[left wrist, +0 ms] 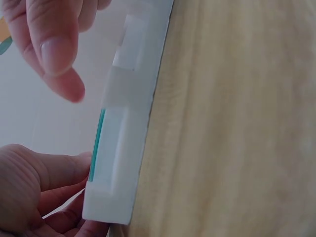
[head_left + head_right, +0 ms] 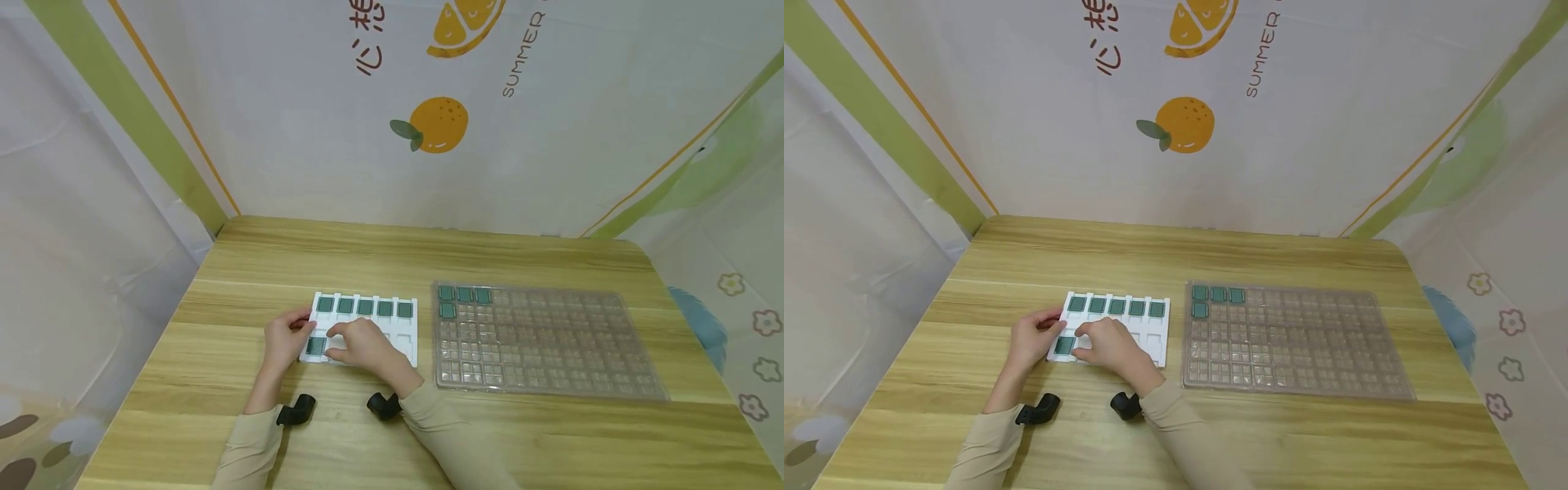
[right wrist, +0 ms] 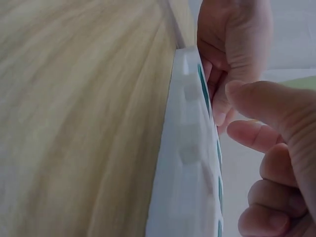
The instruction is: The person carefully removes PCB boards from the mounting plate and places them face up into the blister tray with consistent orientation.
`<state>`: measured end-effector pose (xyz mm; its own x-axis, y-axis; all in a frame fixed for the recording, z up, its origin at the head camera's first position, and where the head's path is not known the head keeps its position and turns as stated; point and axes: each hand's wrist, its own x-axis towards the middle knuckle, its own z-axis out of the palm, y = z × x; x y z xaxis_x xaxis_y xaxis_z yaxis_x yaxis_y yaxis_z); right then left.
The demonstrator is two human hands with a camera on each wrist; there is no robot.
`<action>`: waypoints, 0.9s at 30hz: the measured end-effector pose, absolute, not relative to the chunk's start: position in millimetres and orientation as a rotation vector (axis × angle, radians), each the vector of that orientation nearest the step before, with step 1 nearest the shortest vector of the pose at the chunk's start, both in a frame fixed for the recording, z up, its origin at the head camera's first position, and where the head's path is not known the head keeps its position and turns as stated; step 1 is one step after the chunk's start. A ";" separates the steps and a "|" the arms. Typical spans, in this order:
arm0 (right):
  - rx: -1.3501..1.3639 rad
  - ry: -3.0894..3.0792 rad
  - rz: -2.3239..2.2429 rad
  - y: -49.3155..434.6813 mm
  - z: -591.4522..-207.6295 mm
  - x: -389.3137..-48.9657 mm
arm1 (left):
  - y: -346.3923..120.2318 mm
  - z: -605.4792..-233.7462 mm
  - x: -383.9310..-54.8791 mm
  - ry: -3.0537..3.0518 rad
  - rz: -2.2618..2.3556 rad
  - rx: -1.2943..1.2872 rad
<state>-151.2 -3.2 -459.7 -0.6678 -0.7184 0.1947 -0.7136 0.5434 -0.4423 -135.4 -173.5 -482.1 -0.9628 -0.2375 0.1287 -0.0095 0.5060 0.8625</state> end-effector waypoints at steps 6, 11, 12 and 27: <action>-1.260 2.769 -0.738 -13.8 -460.2 -149.5 | -172.3 -481.8 -135.6 -2.517 -1.434 0.195; -1.232 2.802 -0.689 -20.4 -462.9 -148.0 | -172.1 -481.0 -134.7 -2.506 -1.421 0.182; -1.221 2.812 -0.674 -21.3 -462.9 -147.7 | -172.2 -480.9 -134.5 -2.505 -1.420 0.180; -1.091 2.905 -0.577 -31.7 -462.5 -144.1 | -173.2 -481.9 -134.8 -2.511 -1.440 0.212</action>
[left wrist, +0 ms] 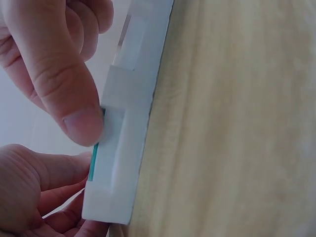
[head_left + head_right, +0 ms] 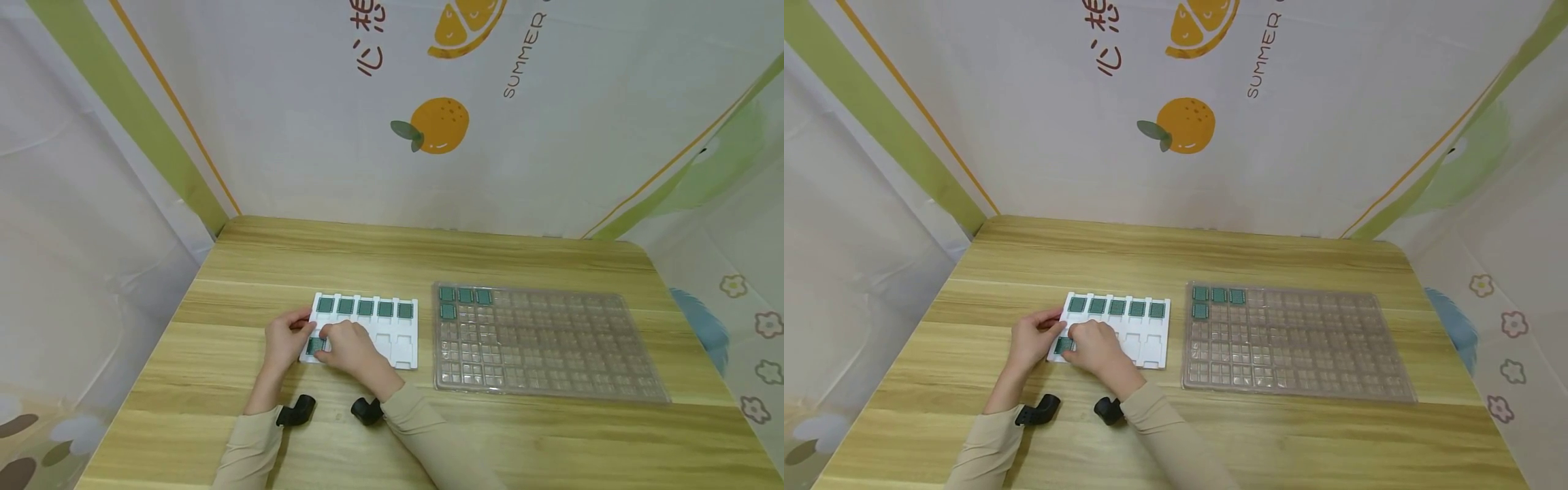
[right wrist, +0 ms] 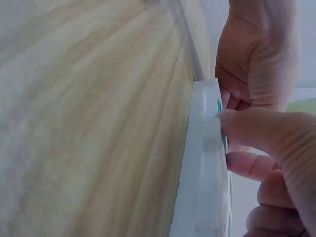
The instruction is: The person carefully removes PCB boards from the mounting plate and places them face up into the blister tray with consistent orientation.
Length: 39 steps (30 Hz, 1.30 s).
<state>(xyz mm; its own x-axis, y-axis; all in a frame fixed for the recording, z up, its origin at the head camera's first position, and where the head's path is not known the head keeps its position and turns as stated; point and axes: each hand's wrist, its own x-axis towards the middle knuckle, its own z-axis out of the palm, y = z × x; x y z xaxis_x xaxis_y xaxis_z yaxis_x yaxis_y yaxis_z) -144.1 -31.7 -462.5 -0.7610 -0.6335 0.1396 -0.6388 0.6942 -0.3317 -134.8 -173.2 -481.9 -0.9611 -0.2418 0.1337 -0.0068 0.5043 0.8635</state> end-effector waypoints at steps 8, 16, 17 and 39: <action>1.108 -2.871 0.519 -33.9 -460.6 -142.9 | -173.2 -482.7 -135.1 -2.512 -1.452 0.233; 1.116 -2.866 0.491 -33.4 -458.7 -143.8 | -172.7 -482.2 -135.1 -2.516 -1.441 0.234; 1.120 -2.864 0.495 -32.8 -458.1 -144.1 | -172.5 -482.0 -135.1 -2.515 -1.443 0.233; 1.054 -2.829 0.798 36.0 -440.3 -161.0 | -172.8 -484.6 -136.7 -2.493 -1.410 0.211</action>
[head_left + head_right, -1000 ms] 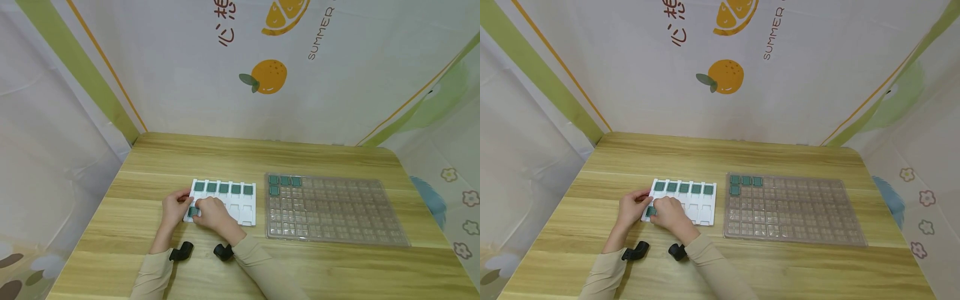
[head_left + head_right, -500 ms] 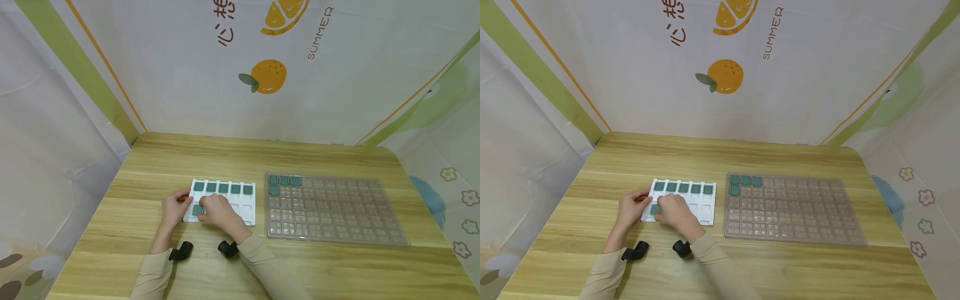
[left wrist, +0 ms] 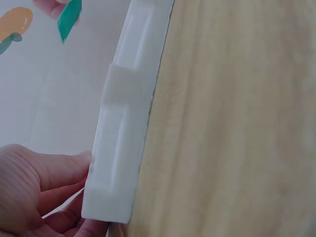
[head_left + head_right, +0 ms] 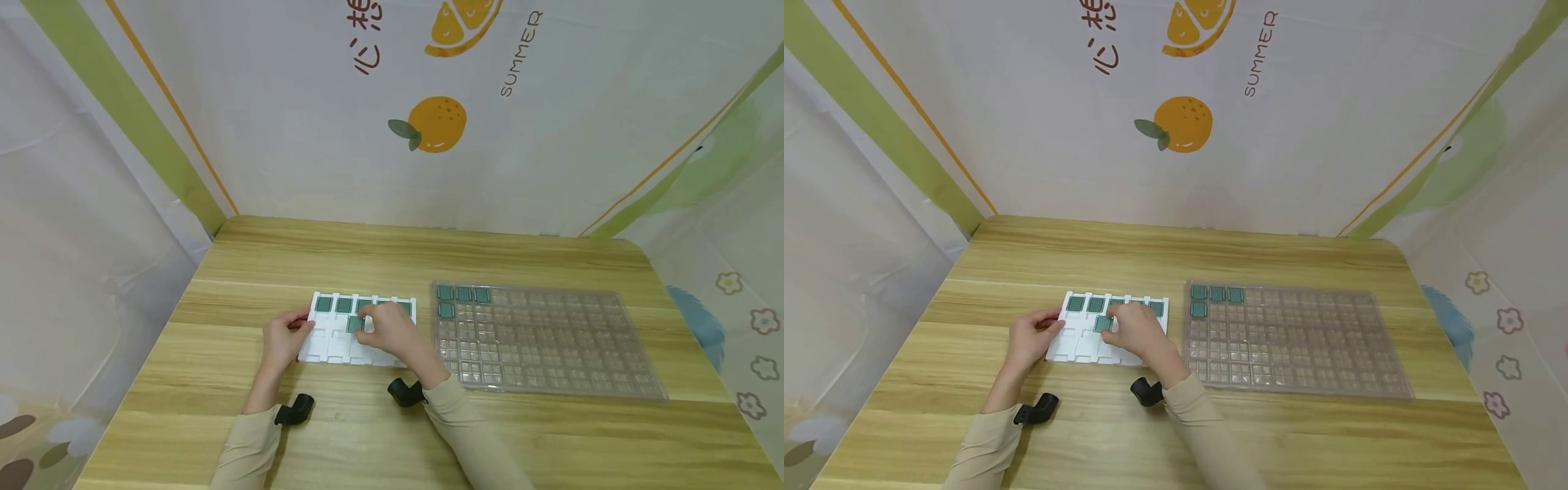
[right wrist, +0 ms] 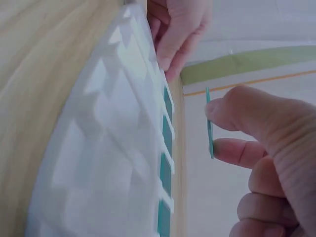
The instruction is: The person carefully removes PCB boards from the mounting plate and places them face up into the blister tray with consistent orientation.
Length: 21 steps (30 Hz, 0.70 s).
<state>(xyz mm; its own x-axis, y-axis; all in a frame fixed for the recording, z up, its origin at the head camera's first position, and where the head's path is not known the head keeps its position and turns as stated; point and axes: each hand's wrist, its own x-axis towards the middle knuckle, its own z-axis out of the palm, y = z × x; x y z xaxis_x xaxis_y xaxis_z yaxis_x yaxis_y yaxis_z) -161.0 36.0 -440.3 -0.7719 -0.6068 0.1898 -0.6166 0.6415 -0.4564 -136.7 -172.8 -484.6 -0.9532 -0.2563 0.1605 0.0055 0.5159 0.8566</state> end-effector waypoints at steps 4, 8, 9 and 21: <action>1.025 -2.822 0.771 50.1 -438.7 -163.0 | -172.5 -484.5 -135.8 -2.484 -1.423 0.196; 0.997 -2.826 0.738 63.4 -437.6 -163.7 | -172.2 -484.6 -135.5 -2.473 -1.427 0.191; 0.987 -2.835 0.745 66.5 -437.4 -163.8 | -172.2 -484.7 -135.7 -2.471 -1.424 0.190; 0.949 -2.883 0.864 96.3 -433.5 -165.0 | -173.5 -484.3 -136.3 -2.481 -1.411 0.207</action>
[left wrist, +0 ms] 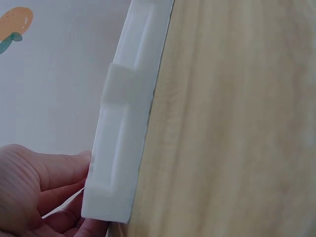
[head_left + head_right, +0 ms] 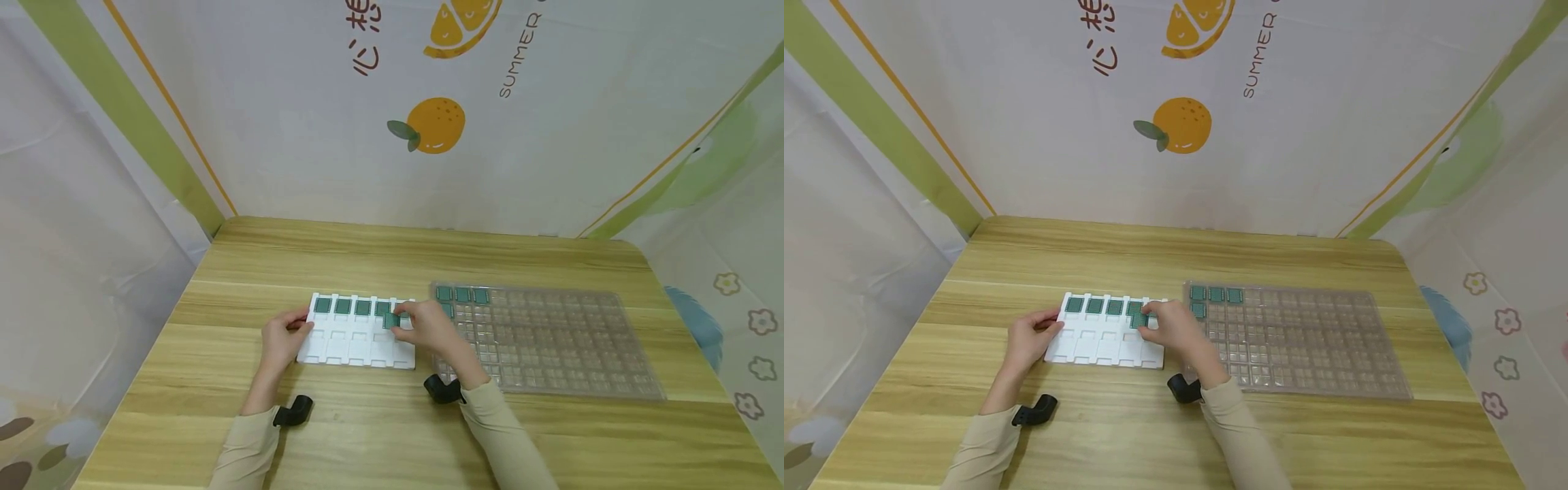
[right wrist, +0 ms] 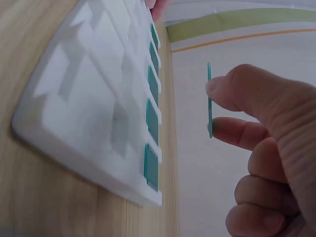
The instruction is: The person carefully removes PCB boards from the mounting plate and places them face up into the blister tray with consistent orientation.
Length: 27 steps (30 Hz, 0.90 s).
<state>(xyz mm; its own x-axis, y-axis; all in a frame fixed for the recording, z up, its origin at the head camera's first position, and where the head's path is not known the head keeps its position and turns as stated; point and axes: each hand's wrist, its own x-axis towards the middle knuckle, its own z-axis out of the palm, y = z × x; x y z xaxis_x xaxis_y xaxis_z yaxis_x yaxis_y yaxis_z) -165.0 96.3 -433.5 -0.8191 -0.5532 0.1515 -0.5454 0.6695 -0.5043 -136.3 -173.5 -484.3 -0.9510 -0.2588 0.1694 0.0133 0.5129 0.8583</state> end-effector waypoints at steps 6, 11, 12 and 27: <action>-0.920 2.884 -0.905 113.7 -432.9 -165.4 | -172.1 -482.7 -135.3 -2.466 -1.419 0.208; -0.906 2.913 -0.914 132.3 -432.6 -167.4 | -173.3 -485.4 -134.5 -2.412 -1.442 0.143; -0.899 2.914 -0.912 135.8 -432.8 -168.0 | -174.1 -486.4 -134.3 -2.398 -1.446 0.130; -0.720 2.857 -0.936 183.4 -442.1 -177.0 | -172.0 -481.6 -135.3 -2.499 -1.439 0.229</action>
